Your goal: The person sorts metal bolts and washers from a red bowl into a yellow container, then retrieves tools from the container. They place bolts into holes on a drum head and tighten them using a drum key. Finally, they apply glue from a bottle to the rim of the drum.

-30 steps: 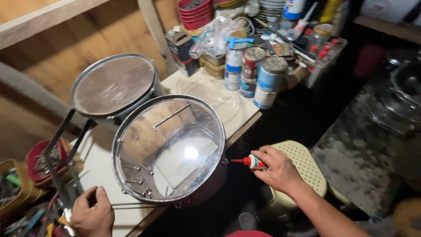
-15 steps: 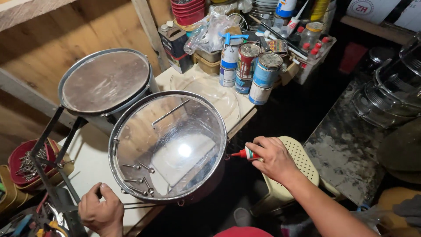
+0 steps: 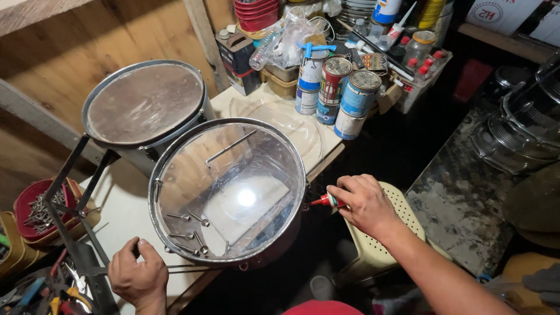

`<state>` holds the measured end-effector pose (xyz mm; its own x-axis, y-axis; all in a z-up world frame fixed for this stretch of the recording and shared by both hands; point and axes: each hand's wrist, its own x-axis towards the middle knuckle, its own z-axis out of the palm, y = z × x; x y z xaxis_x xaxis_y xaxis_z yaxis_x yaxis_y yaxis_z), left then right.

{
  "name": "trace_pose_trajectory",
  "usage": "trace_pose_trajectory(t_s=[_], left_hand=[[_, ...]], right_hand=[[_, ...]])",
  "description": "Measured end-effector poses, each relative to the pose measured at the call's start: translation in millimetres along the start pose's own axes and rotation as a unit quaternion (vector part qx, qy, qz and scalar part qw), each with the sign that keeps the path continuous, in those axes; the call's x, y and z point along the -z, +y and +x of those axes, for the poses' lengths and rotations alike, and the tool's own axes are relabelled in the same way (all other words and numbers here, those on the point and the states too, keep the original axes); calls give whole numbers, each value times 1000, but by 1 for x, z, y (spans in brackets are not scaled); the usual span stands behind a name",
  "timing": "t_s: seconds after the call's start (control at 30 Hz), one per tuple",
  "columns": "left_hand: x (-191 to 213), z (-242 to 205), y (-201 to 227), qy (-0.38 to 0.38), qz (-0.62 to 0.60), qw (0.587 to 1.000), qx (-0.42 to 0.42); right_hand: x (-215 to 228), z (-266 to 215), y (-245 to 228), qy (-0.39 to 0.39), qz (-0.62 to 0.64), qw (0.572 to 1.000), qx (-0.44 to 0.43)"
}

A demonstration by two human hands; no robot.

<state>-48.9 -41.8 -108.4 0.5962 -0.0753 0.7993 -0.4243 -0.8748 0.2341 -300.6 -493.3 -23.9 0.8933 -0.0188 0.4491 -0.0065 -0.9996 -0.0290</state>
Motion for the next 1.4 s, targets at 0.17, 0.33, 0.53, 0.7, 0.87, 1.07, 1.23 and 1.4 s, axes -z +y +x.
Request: trace_pose_trajectory(t_s=[0.17,0.33,0.53,0.7,0.87,1.07,1.23,1.4], left_hand=[[1,-1,2,-13,12,1000,22],[1,0,3,-7,8,1000,18],[4,1,4,-7,-1,1000,13],[6,3,7,-10,-5,1000,8],[6,4,7,-11,-8,1000,6],[38,4,58,40,-84,992,87],[46,-8,73,10,-101,961,257],[38,-12,60,-106,-180,814,543]], right_hand=[[4,4,-2,18,4,1000,13],[3,3,0,4,-9,1000,13],[7,3,-2,7,-11,1000,12],[6,-1,1,3,-1,1000,5],[2,-4,2,13,-13,1000,-5],[-10,-26,-2,68,98,972,-204],[-17,-38,-10,89,185,898,-390],[-30,-42,-7,106,197,888,-401]])
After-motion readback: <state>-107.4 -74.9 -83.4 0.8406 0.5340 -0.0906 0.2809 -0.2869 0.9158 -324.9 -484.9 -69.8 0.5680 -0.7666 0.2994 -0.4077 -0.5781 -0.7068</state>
